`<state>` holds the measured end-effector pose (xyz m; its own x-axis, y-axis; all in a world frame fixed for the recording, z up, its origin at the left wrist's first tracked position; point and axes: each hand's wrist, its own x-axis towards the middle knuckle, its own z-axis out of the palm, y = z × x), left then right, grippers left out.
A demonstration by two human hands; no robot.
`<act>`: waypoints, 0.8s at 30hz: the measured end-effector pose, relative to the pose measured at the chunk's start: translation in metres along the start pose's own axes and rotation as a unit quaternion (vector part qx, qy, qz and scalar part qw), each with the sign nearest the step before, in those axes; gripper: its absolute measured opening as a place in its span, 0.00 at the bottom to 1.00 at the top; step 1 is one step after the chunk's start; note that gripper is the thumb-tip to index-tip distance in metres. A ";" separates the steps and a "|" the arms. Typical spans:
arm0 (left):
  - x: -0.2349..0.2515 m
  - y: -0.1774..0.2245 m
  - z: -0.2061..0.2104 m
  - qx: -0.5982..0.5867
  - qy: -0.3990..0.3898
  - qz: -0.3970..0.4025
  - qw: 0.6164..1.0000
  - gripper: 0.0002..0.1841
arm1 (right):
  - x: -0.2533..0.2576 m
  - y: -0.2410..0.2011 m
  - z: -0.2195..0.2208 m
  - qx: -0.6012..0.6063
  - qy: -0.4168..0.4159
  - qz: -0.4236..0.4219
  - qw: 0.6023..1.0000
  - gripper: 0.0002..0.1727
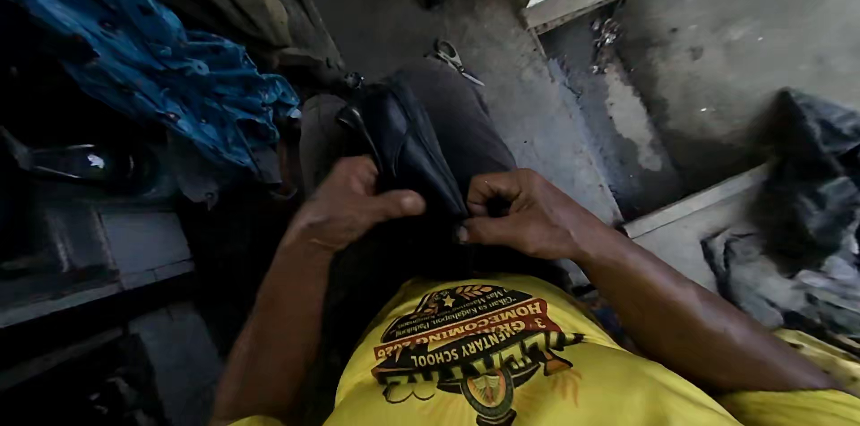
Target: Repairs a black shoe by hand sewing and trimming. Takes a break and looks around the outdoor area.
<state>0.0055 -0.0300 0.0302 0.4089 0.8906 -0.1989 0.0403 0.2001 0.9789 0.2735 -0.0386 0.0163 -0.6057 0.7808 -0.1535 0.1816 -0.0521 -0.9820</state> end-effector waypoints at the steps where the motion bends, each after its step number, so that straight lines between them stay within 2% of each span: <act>1: 0.001 0.000 0.011 -0.019 -0.013 0.008 1.000 0.15 | -0.003 -0.003 0.001 -0.010 -0.001 -0.006 1.000 0.14; 3: 0.007 0.003 0.016 -0.021 -0.039 0.020 0.999 0.13 | -0.012 -0.008 0.001 -0.040 0.025 -0.017 0.999 0.13; 5: 0.012 0.003 0.013 -0.035 -0.068 0.024 0.997 0.12 | -0.025 -0.007 0.000 -0.057 0.097 -0.017 0.993 0.10; 7: 0.017 -0.005 0.008 -0.076 -0.081 0.011 0.994 0.12 | -0.035 0.004 0.002 -0.077 0.171 0.001 0.982 0.17; 9: 0.022 -0.014 0.003 -0.112 -0.087 -0.001 0.990 0.12 | -0.043 0.020 0.004 -0.106 0.195 0.001 0.975 0.19; 15: 0.025 -0.021 0.007 -0.133 -0.089 0.012 0.987 0.17 | -0.053 0.000 -0.005 -0.222 0.148 -0.052 0.962 0.26; 20: 0.025 -0.017 0.009 -0.110 -0.082 0.005 0.991 0.18 | -0.044 -0.012 -0.005 -0.258 0.129 -0.121 0.950 0.19; 24: 0.026 -0.016 0.009 -0.102 -0.085 0.002 0.991 0.18 | -0.037 -0.015 -0.006 -0.276 0.115 -0.116 0.947 0.18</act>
<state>0.0231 -0.0138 0.0103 0.5565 0.8139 -0.1667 -0.1408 0.2901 0.9466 0.2980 -0.0631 0.0374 -0.5055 0.8499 0.1489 0.4806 0.4206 -0.7695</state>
